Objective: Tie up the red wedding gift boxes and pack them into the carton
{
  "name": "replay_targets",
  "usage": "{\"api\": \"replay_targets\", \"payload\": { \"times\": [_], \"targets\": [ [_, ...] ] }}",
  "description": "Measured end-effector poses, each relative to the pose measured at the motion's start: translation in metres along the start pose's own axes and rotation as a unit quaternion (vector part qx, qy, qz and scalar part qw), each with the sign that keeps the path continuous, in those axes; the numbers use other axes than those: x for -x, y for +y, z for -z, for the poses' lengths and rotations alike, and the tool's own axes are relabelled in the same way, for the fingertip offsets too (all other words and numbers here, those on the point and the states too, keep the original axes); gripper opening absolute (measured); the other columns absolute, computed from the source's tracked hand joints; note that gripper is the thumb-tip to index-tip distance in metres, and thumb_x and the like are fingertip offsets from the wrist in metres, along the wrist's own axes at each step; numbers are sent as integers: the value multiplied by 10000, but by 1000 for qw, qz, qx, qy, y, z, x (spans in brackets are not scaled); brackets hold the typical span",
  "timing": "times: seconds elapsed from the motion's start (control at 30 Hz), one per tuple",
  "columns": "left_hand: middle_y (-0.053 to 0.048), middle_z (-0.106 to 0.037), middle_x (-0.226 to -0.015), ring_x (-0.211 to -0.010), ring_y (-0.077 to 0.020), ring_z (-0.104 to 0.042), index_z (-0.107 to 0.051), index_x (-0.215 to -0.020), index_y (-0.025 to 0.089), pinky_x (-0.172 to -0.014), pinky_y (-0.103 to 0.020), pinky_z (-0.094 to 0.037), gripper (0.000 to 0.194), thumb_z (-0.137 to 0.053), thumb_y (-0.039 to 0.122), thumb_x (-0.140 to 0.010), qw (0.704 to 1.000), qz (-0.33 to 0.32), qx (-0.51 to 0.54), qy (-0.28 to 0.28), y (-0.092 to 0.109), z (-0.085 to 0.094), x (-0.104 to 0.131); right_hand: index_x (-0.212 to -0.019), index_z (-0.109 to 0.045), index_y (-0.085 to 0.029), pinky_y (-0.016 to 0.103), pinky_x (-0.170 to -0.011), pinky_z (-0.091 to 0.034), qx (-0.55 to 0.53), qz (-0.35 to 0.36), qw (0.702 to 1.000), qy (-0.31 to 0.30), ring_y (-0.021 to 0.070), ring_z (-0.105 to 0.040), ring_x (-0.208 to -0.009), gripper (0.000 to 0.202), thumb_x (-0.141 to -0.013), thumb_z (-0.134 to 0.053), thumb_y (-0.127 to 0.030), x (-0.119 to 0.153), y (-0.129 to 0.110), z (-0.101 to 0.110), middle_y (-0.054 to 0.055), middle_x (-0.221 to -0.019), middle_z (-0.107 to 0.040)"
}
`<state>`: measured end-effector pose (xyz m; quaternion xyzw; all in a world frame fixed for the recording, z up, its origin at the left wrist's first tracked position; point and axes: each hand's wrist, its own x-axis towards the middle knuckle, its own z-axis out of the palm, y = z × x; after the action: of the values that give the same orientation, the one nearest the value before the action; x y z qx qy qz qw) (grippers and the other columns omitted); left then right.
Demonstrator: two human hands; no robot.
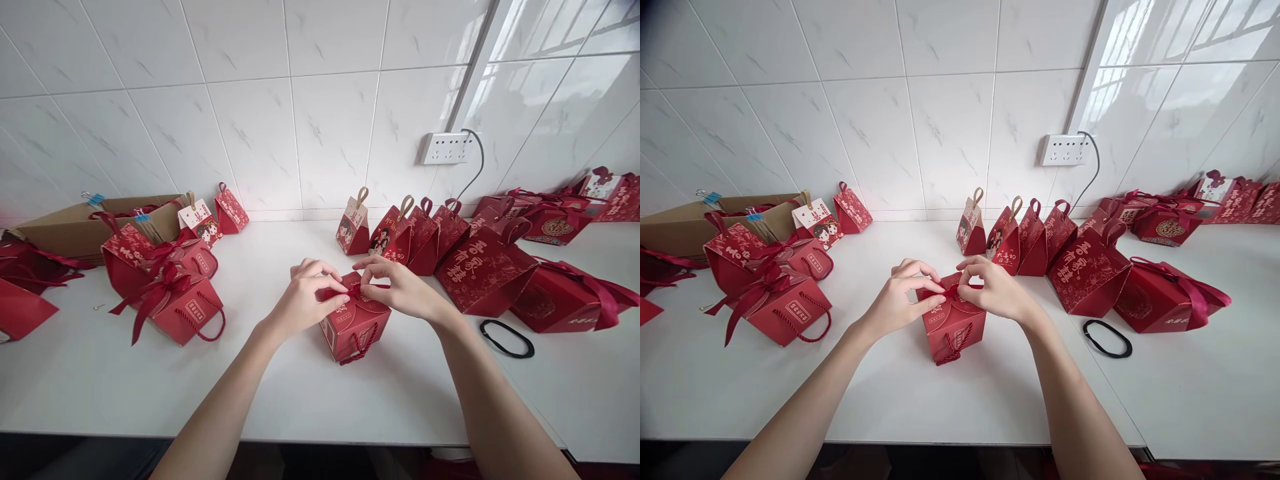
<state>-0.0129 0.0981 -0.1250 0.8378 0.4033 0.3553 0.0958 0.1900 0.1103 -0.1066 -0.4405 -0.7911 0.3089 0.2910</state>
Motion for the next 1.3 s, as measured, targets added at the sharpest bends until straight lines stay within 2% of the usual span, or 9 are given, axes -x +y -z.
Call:
{"api": "replay_targets", "payload": {
  "times": [0.23,0.37,0.47,0.67,0.97,1.13,1.3],
  "targets": [
    [-2,-588,-866,-919,-174,-493,-647,-763,230,-868,-351,-353,65,-649,294,-768,999,38,-1,1,0,-1,-1,-748,-612,-220,387,-974,-379,15,38,999,-31,248,-473,-1180,246,-743,-633,-464,0,4,-2,63,-1239,-508],
    [-1,-582,-852,-919,-186,-488,-629,-775,231,-895,-376,-334,129,-619,359,-776,997,68,-5,-36,-3,9,0,-753,-631,-221,404,-988,-370,14,43,999,-25,248,-491,-1174,227,-811,-559,-428,-1,4,-3,57,-1257,-513],
    [7,-569,-773,-882,-179,-495,-604,-748,220,-898,-373,-340,126,-569,329,-800,993,84,17,-77,-5,16,0,-741,-633,-222,413,-1008,-348,17,28,999,-19,249,-467,-1205,206,-821,-542,-388,0,3,-3,42,-1279,-503],
    [10,-546,-741,-836,-174,-487,-536,-673,201,-868,-355,-364,160,-557,310,-788,992,81,40,-85,-3,22,0,-724,-627,-228,425,-1006,-343,-14,-13,1000,-16,270,-413,-1255,186,-812,-541,-367,1,1,-2,14,-1318,-480],
    [-5,-517,-779,-900,-194,-469,-525,-688,203,-872,-360,-359,147,-562,311,-781,983,78,75,-148,-6,29,1,-612,-636,-200,450,-1017,-313,-63,-63,995,-33,291,-429,-1232,227,-783,-541,-316,1,3,3,15,-1370,-443],
    [1,-488,-767,-913,-198,-458,-515,-654,200,-881,-365,-338,181,-574,325,-769,977,93,86,-172,-6,30,0,-535,-606,-183,458,-1006,-323,-58,-66,995,-57,323,-405,-1249,278,-776,-525,-295,2,5,8,21,-1375,-447],
    [-1,-479,-746,-869,-187,-462,-508,-610,192,-859,-356,-352,235,-517,323,-805,977,99,93,-166,-7,30,0,-503,-599,-184,431,-984,-352,-71,-58,992,-82,324,-420,-1232,311,-777,-501,-294,3,7,14,20,-1341,-489]
  ]
}}
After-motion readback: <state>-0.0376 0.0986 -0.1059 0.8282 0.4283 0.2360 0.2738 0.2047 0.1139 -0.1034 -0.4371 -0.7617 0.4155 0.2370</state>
